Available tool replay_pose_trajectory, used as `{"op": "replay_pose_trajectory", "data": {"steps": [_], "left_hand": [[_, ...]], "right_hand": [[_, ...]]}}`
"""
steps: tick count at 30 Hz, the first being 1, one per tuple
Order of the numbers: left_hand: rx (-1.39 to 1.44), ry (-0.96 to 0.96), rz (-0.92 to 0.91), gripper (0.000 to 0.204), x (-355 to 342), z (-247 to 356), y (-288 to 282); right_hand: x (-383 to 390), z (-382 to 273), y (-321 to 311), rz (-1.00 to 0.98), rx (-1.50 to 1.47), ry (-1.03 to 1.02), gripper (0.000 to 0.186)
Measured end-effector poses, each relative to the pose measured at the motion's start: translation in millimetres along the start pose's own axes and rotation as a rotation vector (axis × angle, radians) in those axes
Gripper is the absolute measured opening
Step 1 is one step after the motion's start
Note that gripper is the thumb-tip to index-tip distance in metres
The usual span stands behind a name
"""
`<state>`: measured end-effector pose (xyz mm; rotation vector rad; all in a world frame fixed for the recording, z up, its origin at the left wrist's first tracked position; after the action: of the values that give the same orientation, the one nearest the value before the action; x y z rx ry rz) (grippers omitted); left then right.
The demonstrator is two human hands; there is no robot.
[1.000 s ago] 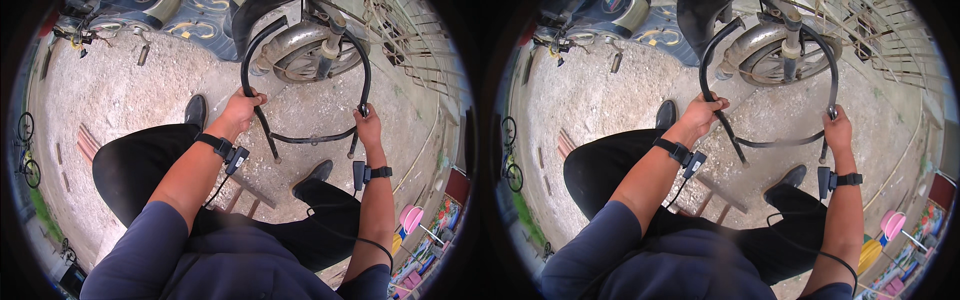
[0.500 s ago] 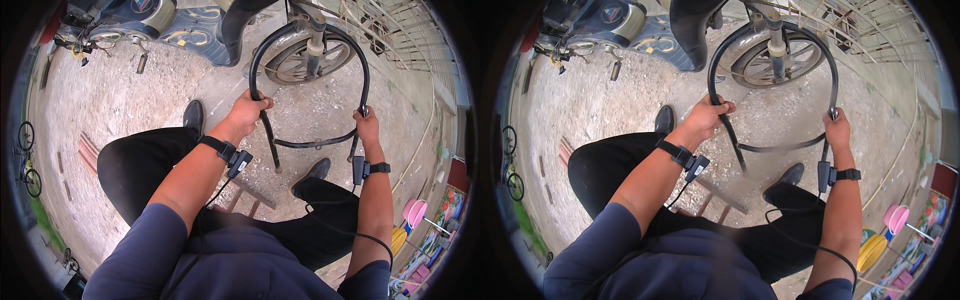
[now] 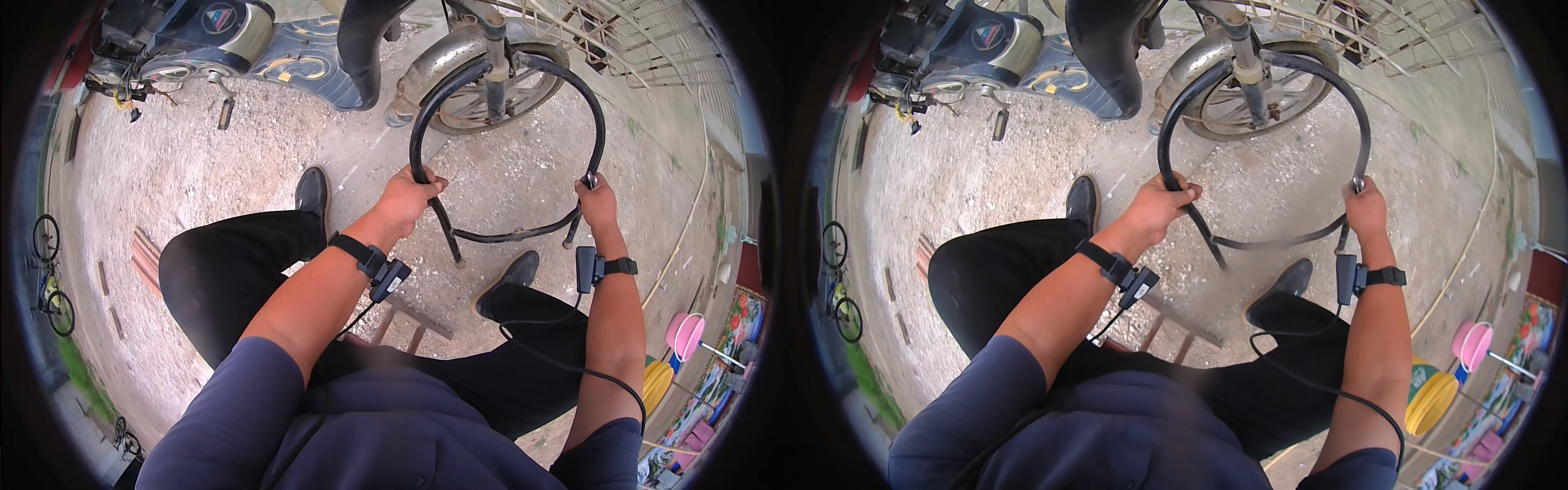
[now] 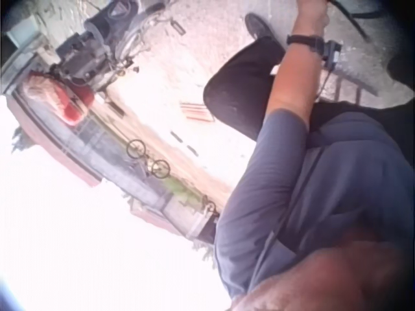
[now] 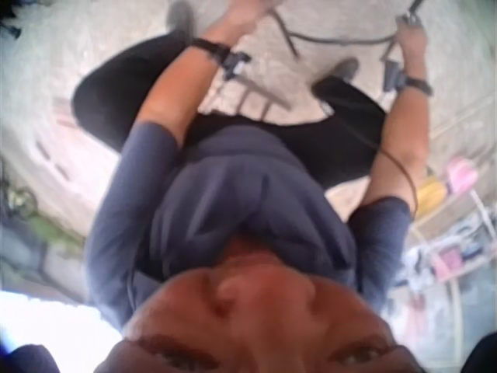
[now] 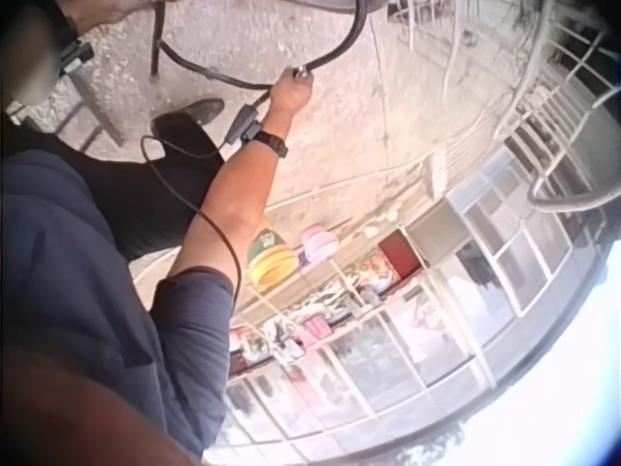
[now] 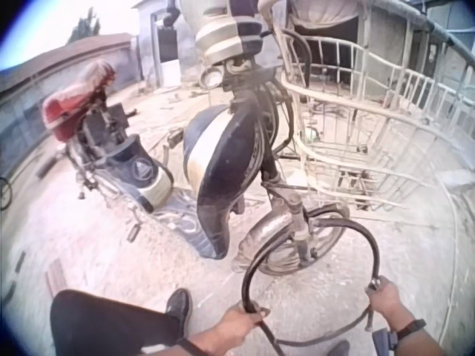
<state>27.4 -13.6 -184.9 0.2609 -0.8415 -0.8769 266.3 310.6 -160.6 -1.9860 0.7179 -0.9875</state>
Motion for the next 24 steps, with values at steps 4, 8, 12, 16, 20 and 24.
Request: {"op": "replay_pose_trajectory", "data": {"steps": [4,8,12,16,20,24], "left_hand": [[-0.095,0.036,-0.009,0.019,6,11,-10],[-0.155,-0.004,0.05,0.017,27,43,-5],[-0.247,0.0,-0.01,0.016,55,59,-14],[-0.37,-0.023,0.021,0.015,92,90,-4],[-0.451,-0.014,0.046,0.017,118,118,-2],[-0.471,0.119,0.076,0.019,120,131,-5]], "right_hand": [[27,-29,-15,0.021,-0.055,-0.066,0.033],[59,-60,-36,-0.001,-0.143,-0.092,0.033],[81,-59,-42,0.017,-0.17,-0.263,0.029],[111,-59,-40,-0.077,-0.289,-0.245,0.037],[148,-73,-46,0.012,-0.352,-0.256,0.042],[200,-100,-53,-0.021,-0.68,-0.445,0.023]]}}
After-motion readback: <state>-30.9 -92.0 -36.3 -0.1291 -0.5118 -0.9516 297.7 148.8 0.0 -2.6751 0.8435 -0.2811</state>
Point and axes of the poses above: each hand's wrist, its own x-axis away from the middle knuckle, its own y-axis out of the palm, z = x × y, the point moved 1 cm from there along -x, towards the middle knuckle, and after that the axes turned 13 degrees about -z, right-handed, at the moved point
